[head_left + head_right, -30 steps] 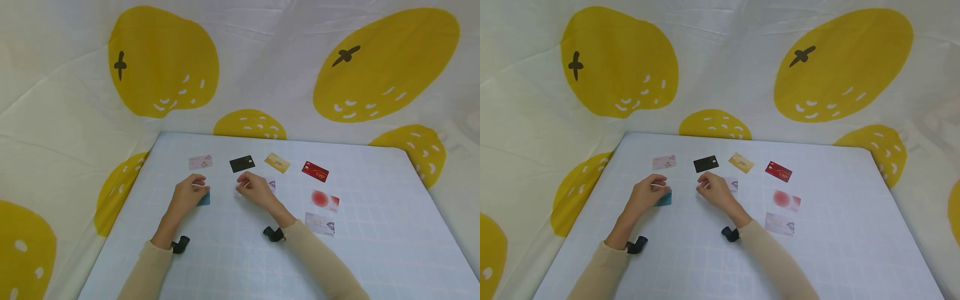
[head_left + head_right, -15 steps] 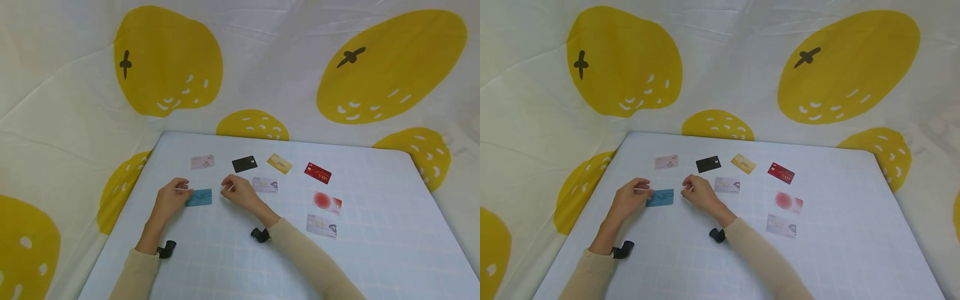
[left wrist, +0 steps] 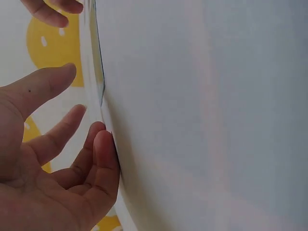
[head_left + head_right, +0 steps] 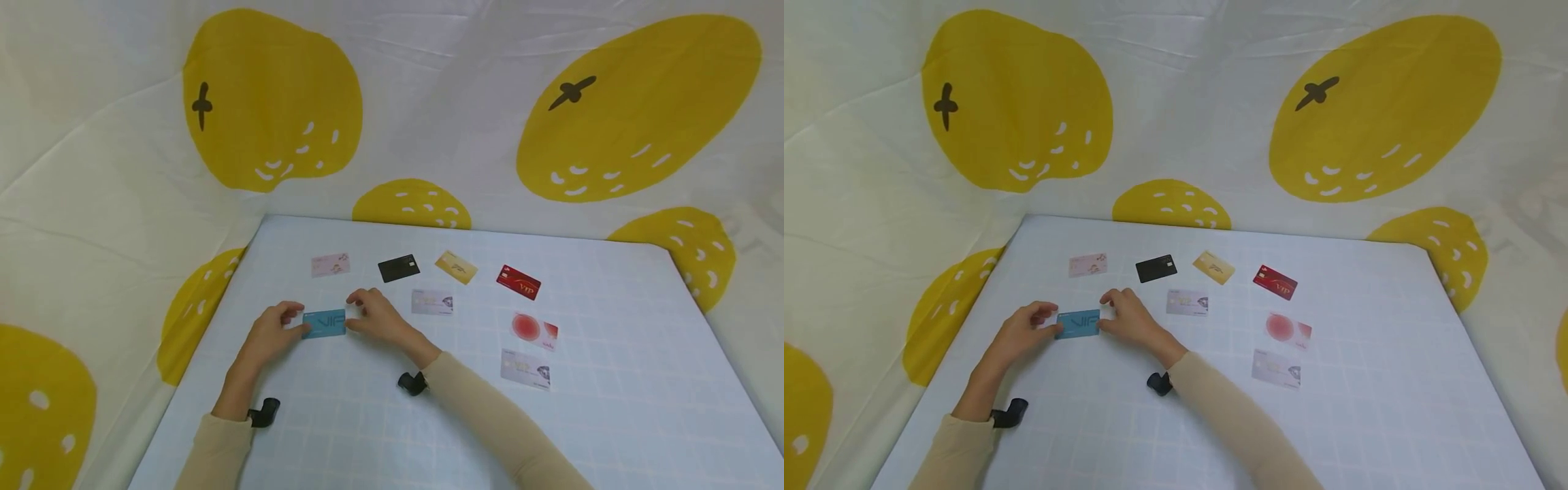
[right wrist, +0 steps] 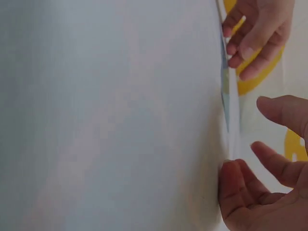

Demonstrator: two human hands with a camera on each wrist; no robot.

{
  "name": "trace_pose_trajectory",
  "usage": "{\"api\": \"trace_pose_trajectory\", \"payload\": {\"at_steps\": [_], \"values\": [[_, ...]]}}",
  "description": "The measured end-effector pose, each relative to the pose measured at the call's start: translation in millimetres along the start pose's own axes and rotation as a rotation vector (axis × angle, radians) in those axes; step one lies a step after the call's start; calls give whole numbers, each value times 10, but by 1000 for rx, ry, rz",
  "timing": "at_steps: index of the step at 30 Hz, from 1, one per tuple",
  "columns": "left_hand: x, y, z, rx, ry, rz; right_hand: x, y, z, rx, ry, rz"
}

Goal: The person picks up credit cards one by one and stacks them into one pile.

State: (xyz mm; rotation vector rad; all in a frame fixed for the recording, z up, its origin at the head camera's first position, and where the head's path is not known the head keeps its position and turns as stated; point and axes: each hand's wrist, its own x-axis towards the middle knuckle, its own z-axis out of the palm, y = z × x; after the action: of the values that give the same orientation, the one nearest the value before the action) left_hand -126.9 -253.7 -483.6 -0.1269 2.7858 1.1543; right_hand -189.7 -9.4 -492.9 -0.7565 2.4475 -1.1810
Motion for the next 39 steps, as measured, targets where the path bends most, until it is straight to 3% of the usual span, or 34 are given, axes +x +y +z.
{"api": "trace_pose_trajectory", "payload": {"at_steps": [6, 12, 33, 39], "values": [[11, -41, 8, 2, -82, 26, 45, 30, 76, -86, -41, 33], [7, -66, 19, 59, -118, 35, 73, 58, 99, -99, -48, 52], [-29, -57, 29, 57, -102, 36, 20, -38, 114, -150, -29, 60], [-15, -45, 31, 76, -107, 8, 14, -34, 121, -170, -18, 44]]}}
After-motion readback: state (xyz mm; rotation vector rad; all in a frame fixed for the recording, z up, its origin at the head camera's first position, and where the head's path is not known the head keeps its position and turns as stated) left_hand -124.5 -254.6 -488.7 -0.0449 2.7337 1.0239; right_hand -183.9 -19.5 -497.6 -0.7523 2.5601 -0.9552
